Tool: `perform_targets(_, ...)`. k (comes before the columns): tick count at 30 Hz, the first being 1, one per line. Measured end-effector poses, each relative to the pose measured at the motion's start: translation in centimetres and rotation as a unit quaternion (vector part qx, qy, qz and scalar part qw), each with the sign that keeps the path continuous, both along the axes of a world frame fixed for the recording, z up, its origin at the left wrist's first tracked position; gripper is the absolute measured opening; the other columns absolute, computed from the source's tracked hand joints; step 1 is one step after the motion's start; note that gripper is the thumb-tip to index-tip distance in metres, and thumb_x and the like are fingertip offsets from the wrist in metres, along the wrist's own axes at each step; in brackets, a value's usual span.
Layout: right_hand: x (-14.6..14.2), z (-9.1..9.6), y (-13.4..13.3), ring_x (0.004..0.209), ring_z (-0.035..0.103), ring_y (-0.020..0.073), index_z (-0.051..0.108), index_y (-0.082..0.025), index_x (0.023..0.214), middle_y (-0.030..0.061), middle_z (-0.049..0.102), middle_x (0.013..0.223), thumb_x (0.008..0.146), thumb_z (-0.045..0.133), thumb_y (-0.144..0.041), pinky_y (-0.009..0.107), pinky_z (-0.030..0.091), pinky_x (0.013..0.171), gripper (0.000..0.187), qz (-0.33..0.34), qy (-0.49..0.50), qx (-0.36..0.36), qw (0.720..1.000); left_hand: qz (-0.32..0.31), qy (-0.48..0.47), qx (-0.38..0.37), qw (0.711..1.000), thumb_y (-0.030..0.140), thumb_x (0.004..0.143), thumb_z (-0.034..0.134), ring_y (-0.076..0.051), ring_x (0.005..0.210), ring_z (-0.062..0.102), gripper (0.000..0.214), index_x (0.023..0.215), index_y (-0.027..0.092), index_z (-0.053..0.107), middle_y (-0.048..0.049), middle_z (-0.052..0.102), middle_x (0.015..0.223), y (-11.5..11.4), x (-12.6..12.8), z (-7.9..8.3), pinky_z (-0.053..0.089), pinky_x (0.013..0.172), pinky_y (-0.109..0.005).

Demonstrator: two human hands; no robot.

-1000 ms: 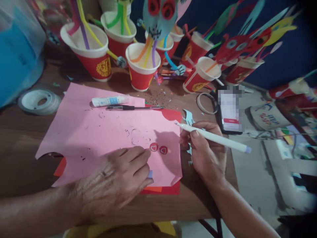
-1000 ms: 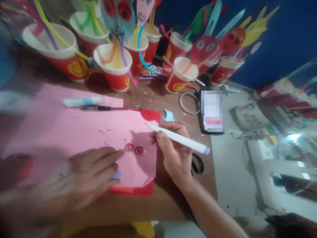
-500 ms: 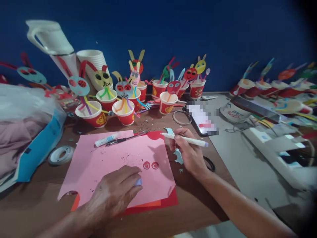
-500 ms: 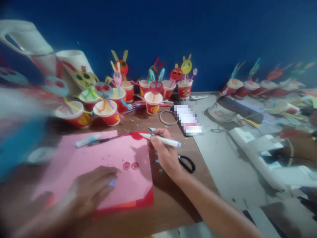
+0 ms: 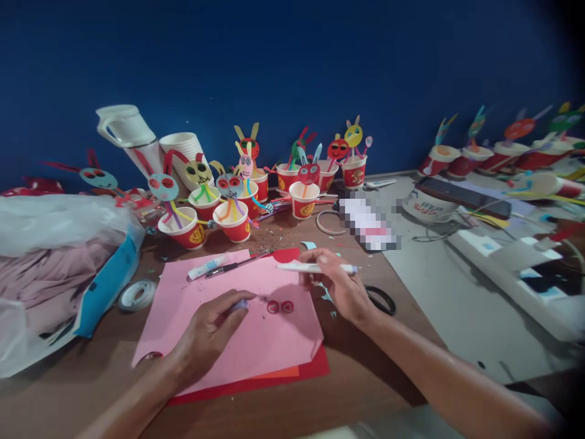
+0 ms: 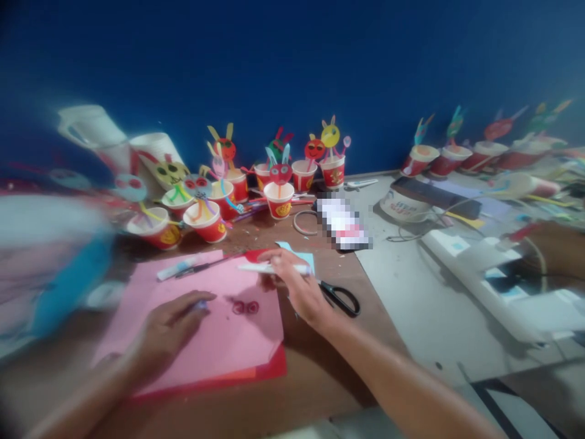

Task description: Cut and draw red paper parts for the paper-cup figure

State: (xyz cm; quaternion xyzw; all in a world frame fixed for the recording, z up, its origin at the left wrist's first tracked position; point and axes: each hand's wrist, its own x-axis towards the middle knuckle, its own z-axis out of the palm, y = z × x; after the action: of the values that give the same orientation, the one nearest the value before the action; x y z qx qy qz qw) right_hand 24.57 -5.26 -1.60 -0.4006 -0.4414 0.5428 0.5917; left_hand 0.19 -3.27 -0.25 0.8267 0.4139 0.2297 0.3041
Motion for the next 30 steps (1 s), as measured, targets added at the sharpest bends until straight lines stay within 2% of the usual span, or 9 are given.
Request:
perform_targets(5, -1.0, 0.5, -1.0, 0.049, 0.051, 0.0091, 0.053, -0.017, 0.077, -0.0045, 0.056, 0.055, 0.08, 0.059, -0.026, 0.021, 0.039, 0.05, 0.011, 0.043, -0.001, -0.006, 0.999, -0.026, -0.094, -0.094, 0.991, 0.023, 0.088, 0.044, -0.013, 0.069, 0.058, 0.022, 0.099, 0.016, 0.062, -0.0065, 0.064, 0.088, -0.3, 0.2, 0.1, 0.049, 0.056, -0.022)
perform_targets(9, -1.2, 0.6, -1.5, 0.052, 0.054, 0.0094, 0.054, -0.017, 0.073, -0.0022, 0.06, 0.057, 0.078, 0.06, -0.022, 0.021, 0.041, 0.051, 0.009, 0.091, -0.023, -0.016, 0.995, -0.001, -0.106, -0.208, 0.973, 0.023, 0.084, 0.051, -0.009, 0.063, 0.05, 0.02, 0.096, 0.016, 0.064, -0.0037, 0.059, 0.086, -0.2, 0.1, -0.3, 0.043, 0.054, -0.019)
perform_targets(13, -1.4, 0.4, -1.9, 0.05, 0.053, 0.0089, 0.055, -0.017, 0.073, -0.0007, 0.062, 0.058, 0.077, 0.06, -0.021, 0.019, 0.04, 0.049, 0.008, 0.104, -0.081, -0.032, 0.991, -0.013, -0.139, -0.291, 0.946, 0.026, 0.084, 0.053, -0.013, 0.075, 0.055, 0.019, 0.094, 0.016, 0.066, -0.0032, 0.058, 0.088, -0.2, 0.2, -0.4, 0.046, 0.066, -0.022)
perform_targets(17, -1.5, 0.1, -2.1, 0.051, 0.052, 0.0088, 0.056, -0.016, 0.074, 0.0, 0.062, 0.061, 0.077, 0.061, -0.021, 0.019, 0.038, 0.048, 0.007, 0.121, -0.128, -0.041, 0.984, -0.051, -0.131, -0.312, 0.939, 0.031, 0.084, 0.053, -0.015, 0.079, 0.056, 0.023, 0.093, 0.015, 0.066, -0.0042, 0.061, 0.085, -0.2, 0.3, -0.2, 0.046, 0.069, -0.025)
perform_targets(21, -1.1, -0.1, -2.2, 0.052, 0.05, 0.0084, 0.058, -0.016, 0.077, 0.0002, 0.062, 0.065, 0.077, 0.06, -0.022, 0.018, 0.036, 0.048, 0.007, 0.138, -0.164, -0.014, 0.977, -0.053, -0.112, -0.33, 0.936, 0.031, 0.085, 0.052, -0.01, 0.069, 0.05, 0.023, 0.091, 0.014, 0.066, -0.0023, 0.061, 0.08, -0.1, 0.3, 0.1, 0.04, 0.061, -0.02)
perform_targets(25, -0.9, 0.0, -2.2, 0.055, 0.051, 0.0099, 0.058, -0.017, 0.077, 0.001, 0.062, 0.068, 0.077, 0.059, -0.022, 0.02, 0.037, 0.05, 0.006, 0.144, -0.191, -0.005, 0.971, -0.055, -0.096, -0.346, 0.932, 0.032, 0.085, 0.052, -0.006, 0.055, 0.038, 0.024, 0.089, 0.013, 0.065, 0.0013, 0.057, 0.07, 0.1, 0.2, 0.1, 0.031, 0.05, -0.018)
perform_targets(30, -1.6, 0.2, -2.4, 0.048, 0.043, 0.0074, 0.061, -0.016, 0.08, -0.0026, 0.054, 0.059, 0.074, 0.06, -0.018, 0.018, 0.031, 0.044, 0.006, 0.168, -0.263, 0.009, 0.95, -0.096, -0.078, -0.348, 0.929, 0.036, 0.085, 0.05, -0.008, 0.058, 0.039, 0.029, 0.096, 0.015, 0.066, 0.0009, 0.055, 0.07, 0.2, 0.1, -0.4, 0.033, 0.052, -0.019)
